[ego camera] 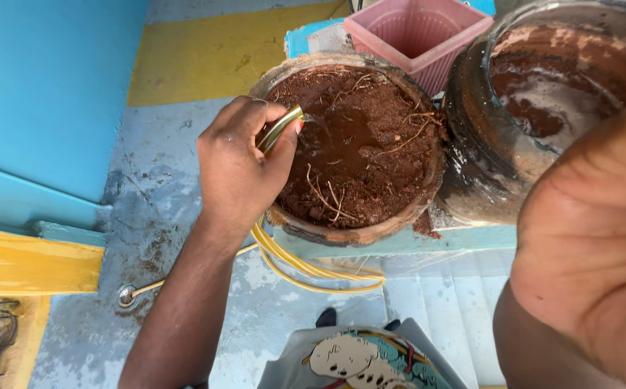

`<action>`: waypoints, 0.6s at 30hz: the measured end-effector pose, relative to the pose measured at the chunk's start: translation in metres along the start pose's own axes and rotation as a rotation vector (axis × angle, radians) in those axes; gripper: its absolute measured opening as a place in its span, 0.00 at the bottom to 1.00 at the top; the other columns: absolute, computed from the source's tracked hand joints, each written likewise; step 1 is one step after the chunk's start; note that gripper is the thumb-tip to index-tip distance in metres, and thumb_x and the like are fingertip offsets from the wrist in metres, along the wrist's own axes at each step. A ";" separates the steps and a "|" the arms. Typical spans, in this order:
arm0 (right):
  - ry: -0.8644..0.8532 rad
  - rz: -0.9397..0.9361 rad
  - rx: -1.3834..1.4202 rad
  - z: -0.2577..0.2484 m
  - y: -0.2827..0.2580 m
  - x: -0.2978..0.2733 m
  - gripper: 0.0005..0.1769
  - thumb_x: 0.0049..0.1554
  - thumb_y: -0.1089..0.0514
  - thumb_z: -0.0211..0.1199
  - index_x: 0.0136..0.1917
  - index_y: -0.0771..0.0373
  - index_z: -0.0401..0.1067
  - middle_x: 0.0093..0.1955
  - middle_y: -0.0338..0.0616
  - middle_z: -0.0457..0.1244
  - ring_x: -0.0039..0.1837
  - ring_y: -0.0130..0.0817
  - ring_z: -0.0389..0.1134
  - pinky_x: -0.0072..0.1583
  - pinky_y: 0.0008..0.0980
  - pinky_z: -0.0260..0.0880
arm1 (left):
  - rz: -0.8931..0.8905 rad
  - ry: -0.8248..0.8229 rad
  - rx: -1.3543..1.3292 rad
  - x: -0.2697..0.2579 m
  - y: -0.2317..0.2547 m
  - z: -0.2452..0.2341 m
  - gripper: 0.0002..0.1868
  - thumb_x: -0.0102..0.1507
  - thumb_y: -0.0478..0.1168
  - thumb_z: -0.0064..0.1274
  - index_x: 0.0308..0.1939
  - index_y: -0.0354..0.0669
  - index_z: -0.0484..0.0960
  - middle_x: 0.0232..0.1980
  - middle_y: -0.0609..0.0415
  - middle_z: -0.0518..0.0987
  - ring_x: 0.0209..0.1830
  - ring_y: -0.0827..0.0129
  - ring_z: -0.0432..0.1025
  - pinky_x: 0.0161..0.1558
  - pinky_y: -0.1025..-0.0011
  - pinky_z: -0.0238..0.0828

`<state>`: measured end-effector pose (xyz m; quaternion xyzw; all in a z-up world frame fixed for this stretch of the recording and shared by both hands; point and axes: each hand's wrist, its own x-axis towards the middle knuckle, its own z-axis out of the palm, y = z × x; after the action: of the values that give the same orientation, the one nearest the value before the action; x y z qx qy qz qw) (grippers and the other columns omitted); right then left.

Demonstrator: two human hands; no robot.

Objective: The person cleans debris and moss from inside several clay plant pots using a yellow hose and their hands.

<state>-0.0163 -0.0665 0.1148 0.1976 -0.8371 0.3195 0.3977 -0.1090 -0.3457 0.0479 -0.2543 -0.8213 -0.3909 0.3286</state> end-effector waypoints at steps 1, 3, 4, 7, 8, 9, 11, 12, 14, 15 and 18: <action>-0.008 -0.011 0.002 0.000 0.005 0.001 0.12 0.65 0.58 0.68 0.58 0.68 0.76 0.53 0.50 0.68 0.52 0.38 0.72 0.54 0.35 0.72 | -0.003 0.017 -0.006 -0.002 0.001 0.002 0.07 0.64 0.30 0.66 0.43 0.37 0.83 0.38 0.52 0.80 0.34 0.70 0.77 0.34 0.72 0.73; -0.009 -0.017 0.004 0.003 0.009 -0.001 0.13 0.65 0.58 0.68 0.58 0.68 0.75 0.53 0.50 0.68 0.53 0.38 0.72 0.55 0.35 0.72 | -0.006 0.017 -0.012 -0.002 0.002 0.003 0.06 0.65 0.30 0.66 0.43 0.37 0.83 0.38 0.52 0.80 0.35 0.70 0.77 0.34 0.72 0.74; -0.005 -0.009 0.003 0.004 0.011 0.000 0.13 0.65 0.58 0.68 0.58 0.68 0.75 0.53 0.50 0.68 0.53 0.38 0.72 0.55 0.35 0.72 | -0.002 0.010 -0.019 -0.001 0.002 0.001 0.06 0.65 0.30 0.65 0.43 0.37 0.83 0.38 0.52 0.80 0.35 0.70 0.77 0.35 0.72 0.74; -0.010 -0.037 -0.019 0.004 0.020 0.001 0.13 0.65 0.57 0.68 0.58 0.69 0.75 0.53 0.50 0.68 0.53 0.38 0.72 0.55 0.35 0.72 | -0.011 0.003 0.017 -0.002 0.005 -0.001 0.06 0.64 0.30 0.65 0.44 0.37 0.84 0.39 0.51 0.81 0.35 0.70 0.77 0.32 0.73 0.72; 0.000 -0.044 -0.032 0.005 0.025 0.003 0.13 0.65 0.57 0.68 0.59 0.69 0.75 0.53 0.50 0.68 0.53 0.38 0.72 0.55 0.35 0.72 | -0.017 -0.004 -0.006 0.003 0.003 0.001 0.06 0.64 0.30 0.65 0.44 0.38 0.84 0.39 0.52 0.81 0.34 0.71 0.77 0.31 0.73 0.72; -0.008 -0.047 -0.027 0.005 0.027 0.004 0.13 0.65 0.57 0.68 0.59 0.69 0.75 0.53 0.50 0.68 0.53 0.38 0.72 0.55 0.35 0.72 | -0.041 -0.011 -0.016 0.002 0.004 -0.001 0.06 0.64 0.31 0.65 0.44 0.39 0.84 0.38 0.53 0.81 0.34 0.72 0.78 0.31 0.74 0.72; -0.010 -0.052 -0.010 0.010 0.030 0.000 0.14 0.66 0.57 0.67 0.59 0.69 0.75 0.53 0.50 0.68 0.53 0.38 0.72 0.55 0.35 0.72 | -0.055 -0.016 -0.013 -0.001 0.005 -0.002 0.06 0.64 0.31 0.65 0.43 0.39 0.84 0.37 0.53 0.81 0.33 0.74 0.77 0.31 0.74 0.72; -0.012 -0.047 -0.005 0.015 0.032 -0.003 0.14 0.66 0.57 0.67 0.59 0.69 0.75 0.53 0.50 0.68 0.53 0.38 0.72 0.55 0.35 0.72 | -0.045 -0.013 0.002 -0.002 0.003 -0.001 0.06 0.63 0.31 0.65 0.43 0.39 0.84 0.37 0.53 0.81 0.33 0.74 0.77 0.31 0.74 0.72; -0.004 -0.049 0.019 0.021 0.035 -0.008 0.14 0.66 0.56 0.67 0.59 0.69 0.75 0.54 0.50 0.68 0.53 0.38 0.71 0.56 0.35 0.72 | -0.051 -0.016 0.036 -0.005 0.002 -0.003 0.06 0.62 0.31 0.66 0.41 0.38 0.85 0.35 0.53 0.80 0.31 0.73 0.76 0.31 0.73 0.70; 0.003 -0.035 0.037 0.023 0.033 -0.012 0.14 0.66 0.56 0.67 0.59 0.69 0.75 0.54 0.50 0.68 0.53 0.38 0.71 0.56 0.35 0.72 | -0.063 -0.022 0.048 -0.005 0.002 -0.002 0.06 0.62 0.32 0.66 0.40 0.39 0.85 0.34 0.53 0.80 0.30 0.73 0.75 0.30 0.73 0.69; 0.037 -0.014 0.071 0.022 0.030 -0.013 0.14 0.66 0.56 0.67 0.59 0.69 0.74 0.54 0.50 0.67 0.54 0.38 0.71 0.56 0.35 0.72 | -0.067 -0.034 0.047 -0.003 0.003 0.002 0.05 0.62 0.32 0.66 0.40 0.40 0.85 0.33 0.55 0.81 0.29 0.74 0.75 0.28 0.74 0.69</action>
<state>-0.0378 -0.0596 0.0824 0.2115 -0.8163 0.3497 0.4082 -0.1055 -0.3432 0.0462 -0.2254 -0.8437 -0.3779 0.3074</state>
